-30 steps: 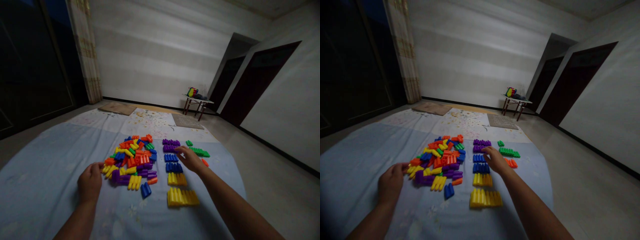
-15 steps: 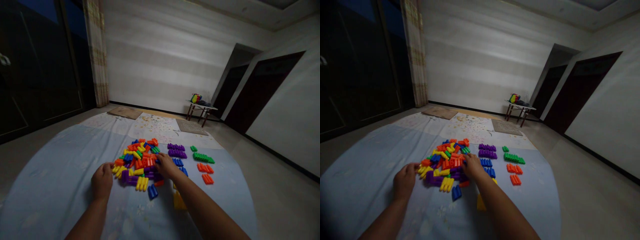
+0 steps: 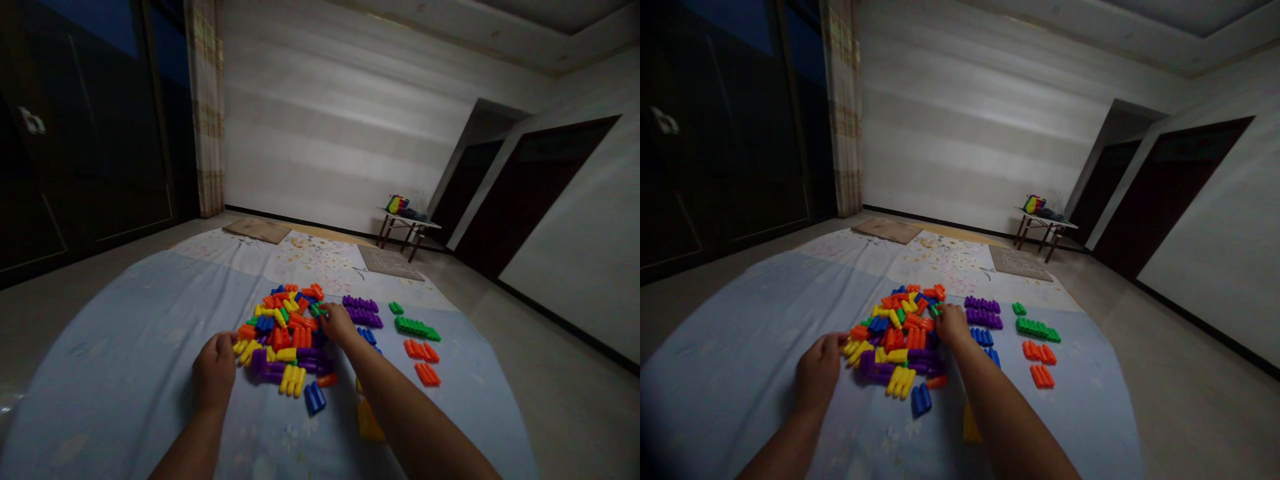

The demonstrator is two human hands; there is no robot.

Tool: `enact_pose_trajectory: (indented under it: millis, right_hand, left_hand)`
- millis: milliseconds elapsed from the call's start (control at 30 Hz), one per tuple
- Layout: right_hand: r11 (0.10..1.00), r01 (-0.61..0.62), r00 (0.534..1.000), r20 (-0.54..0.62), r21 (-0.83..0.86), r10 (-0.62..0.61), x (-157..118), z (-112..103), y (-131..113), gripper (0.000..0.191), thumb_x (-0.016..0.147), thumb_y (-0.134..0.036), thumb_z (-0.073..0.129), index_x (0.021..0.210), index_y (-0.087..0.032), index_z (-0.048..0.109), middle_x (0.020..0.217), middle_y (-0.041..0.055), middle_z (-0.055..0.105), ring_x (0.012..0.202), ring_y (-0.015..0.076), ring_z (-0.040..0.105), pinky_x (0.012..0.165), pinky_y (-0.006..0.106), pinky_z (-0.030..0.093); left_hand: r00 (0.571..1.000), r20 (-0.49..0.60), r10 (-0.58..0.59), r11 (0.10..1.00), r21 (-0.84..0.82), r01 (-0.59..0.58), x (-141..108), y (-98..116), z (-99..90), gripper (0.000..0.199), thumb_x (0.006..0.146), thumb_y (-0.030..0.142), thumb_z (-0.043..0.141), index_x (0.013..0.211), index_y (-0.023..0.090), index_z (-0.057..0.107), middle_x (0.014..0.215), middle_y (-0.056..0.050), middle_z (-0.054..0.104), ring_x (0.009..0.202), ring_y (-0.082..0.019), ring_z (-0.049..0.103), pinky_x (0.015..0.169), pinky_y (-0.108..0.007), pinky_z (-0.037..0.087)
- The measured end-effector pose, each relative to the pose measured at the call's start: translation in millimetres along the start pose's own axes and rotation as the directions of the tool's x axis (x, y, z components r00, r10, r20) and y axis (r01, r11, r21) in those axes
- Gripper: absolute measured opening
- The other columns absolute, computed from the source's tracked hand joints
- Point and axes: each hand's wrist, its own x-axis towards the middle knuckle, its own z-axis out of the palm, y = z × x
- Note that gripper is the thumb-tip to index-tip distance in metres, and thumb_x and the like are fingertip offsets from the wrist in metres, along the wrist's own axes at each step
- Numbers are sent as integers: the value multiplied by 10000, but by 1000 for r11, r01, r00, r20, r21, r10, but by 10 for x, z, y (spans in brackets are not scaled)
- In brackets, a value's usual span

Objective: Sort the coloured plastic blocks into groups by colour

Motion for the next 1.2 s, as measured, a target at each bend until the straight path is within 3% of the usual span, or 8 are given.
enact_pose_trajectory:
  millis: [267,600,833,1000,1133,1200]
  right_hand:
    - [989,-131,991,34,75,128,293,185,44,365,790,-209,493,1144,-197,578,1035,80,668,963,216,596,767,284,420]
    - [966,-51,995,97,255,27,217,188,-105,241,805,-300,512,962,-171,642,855,34,678,766,150,610,621,212,402]
    - [948,-51,989,149,314,4,96,137,-166,397,770,-397,593,1100,-177,576,908,37,667,765,149,603,616,217,413]
    - [942,29,963,242,333,-115,-74,-43,-231,421,694,-551,628,915,-194,660,831,2,660,751,149,591,609,219,409]
    - [948,161,931,277,274,-238,-231,-136,-291,655,563,-570,720,1116,-239,604,1027,31,638,900,209,585,728,275,431]
    - [941,252,909,279,224,-310,-285,-128,-308,682,525,-514,766,1132,-252,599,1066,43,623,921,223,576,748,284,431]
  left_hand:
    - [1000,17,-19,1000,-23,19,-6,7,-2,304,770,361,343,758,207,605,795,-37,667,749,-180,610,660,-259,456]
    - [999,24,-26,999,-43,27,-7,22,3,282,772,330,354,770,205,607,784,-43,655,729,-179,607,578,-241,466]
    - [1000,11,-15,1000,-20,15,-17,38,-9,293,776,332,352,776,201,615,800,-43,664,743,-178,605,627,-250,461]
    - [1000,6,-3,1000,-12,3,-10,15,5,304,785,348,347,776,205,615,798,-39,671,751,-181,611,647,-256,458]
    - [1000,1,11,1000,-6,-11,-10,6,0,284,782,338,353,755,211,606,806,-37,672,781,-186,614,691,-263,459]
    - [1000,0,13,1000,-7,-13,-4,2,2,279,780,334,353,754,211,603,809,-40,672,784,-189,615,693,-267,459]
